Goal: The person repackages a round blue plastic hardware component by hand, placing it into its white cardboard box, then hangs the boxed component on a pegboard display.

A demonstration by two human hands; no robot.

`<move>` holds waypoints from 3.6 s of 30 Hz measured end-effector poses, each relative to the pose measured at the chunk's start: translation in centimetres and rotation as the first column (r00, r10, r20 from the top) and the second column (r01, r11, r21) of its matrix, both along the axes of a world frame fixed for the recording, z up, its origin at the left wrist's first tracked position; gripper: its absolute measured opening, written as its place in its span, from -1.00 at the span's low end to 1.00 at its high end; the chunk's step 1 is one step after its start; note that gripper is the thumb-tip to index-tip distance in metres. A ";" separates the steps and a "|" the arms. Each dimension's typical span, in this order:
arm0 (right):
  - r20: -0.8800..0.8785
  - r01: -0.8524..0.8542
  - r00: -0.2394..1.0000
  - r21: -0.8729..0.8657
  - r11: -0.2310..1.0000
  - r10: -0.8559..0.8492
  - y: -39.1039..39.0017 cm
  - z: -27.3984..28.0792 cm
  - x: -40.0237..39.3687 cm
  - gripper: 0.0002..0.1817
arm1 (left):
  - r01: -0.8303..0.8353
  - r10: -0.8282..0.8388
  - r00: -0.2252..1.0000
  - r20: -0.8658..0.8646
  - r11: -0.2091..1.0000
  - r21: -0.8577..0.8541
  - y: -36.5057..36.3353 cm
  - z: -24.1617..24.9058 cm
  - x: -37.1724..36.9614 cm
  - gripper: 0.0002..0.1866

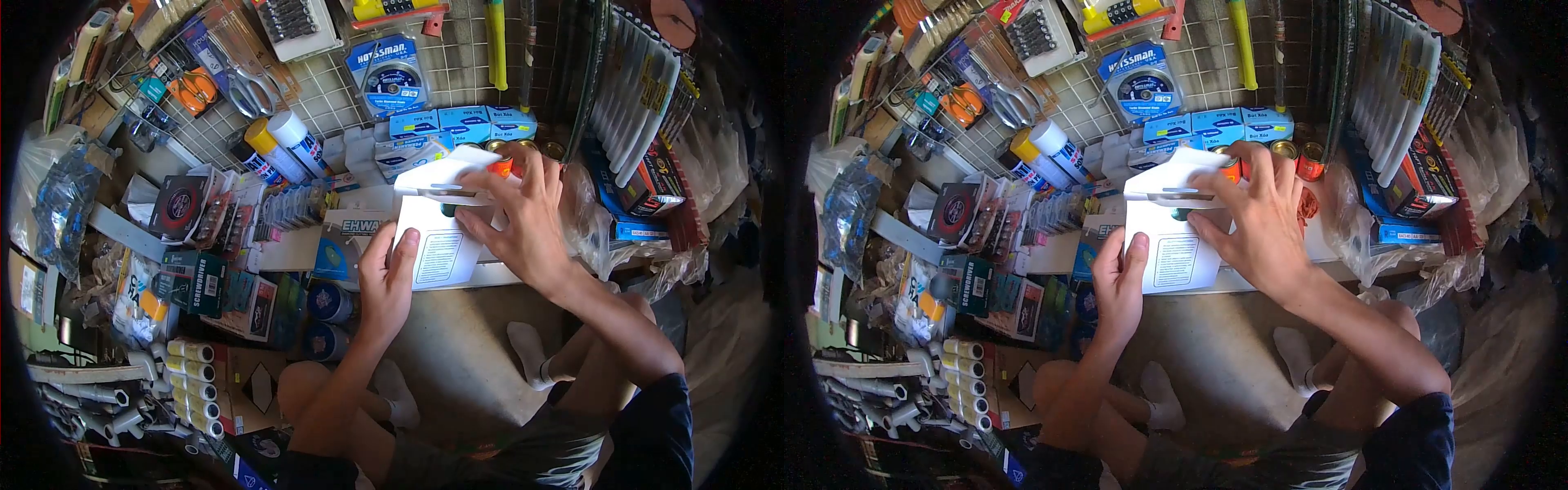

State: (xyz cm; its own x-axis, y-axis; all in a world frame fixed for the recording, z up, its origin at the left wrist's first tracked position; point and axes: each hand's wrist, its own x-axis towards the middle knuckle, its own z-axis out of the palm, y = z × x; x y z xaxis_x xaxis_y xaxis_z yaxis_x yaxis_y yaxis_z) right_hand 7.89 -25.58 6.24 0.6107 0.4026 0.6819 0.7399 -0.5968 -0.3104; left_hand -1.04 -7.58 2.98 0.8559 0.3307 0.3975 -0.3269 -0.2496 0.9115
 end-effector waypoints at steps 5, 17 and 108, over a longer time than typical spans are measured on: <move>0.160 -0.069 0.984 -0.049 0.996 0.076 0.3 -0.9 -0.7 -0.61 | -0.061 0.060 0.998 -0.024 0.996 -0.061 0.3 -0.6 0.0 -0.75; -0.312 -0.203 0.920 0.135 0.970 0.236 0.5 -0.9 -0.4 -0.57 | -0.133 0.132 0.990 0.046 0.991 0.028 0.6 -1.6 0.0 -0.77; -0.530 -0.341 0.740 0.235 0.910 0.414 0.4 -1.6 1.7 -0.51 | 0.091 -0.094 0.988 -0.123 0.995 -0.033 0.9 -1.0 0.9 -0.63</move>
State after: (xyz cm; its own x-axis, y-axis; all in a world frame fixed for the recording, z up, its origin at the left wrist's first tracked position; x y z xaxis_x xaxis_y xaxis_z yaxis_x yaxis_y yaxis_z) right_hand 9.56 -25.23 4.63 0.7100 0.6241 0.3262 0.5711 -0.2394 -0.7852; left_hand -0.18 -6.70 2.00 0.9253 0.2574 0.2784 -0.2316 -0.1978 0.9525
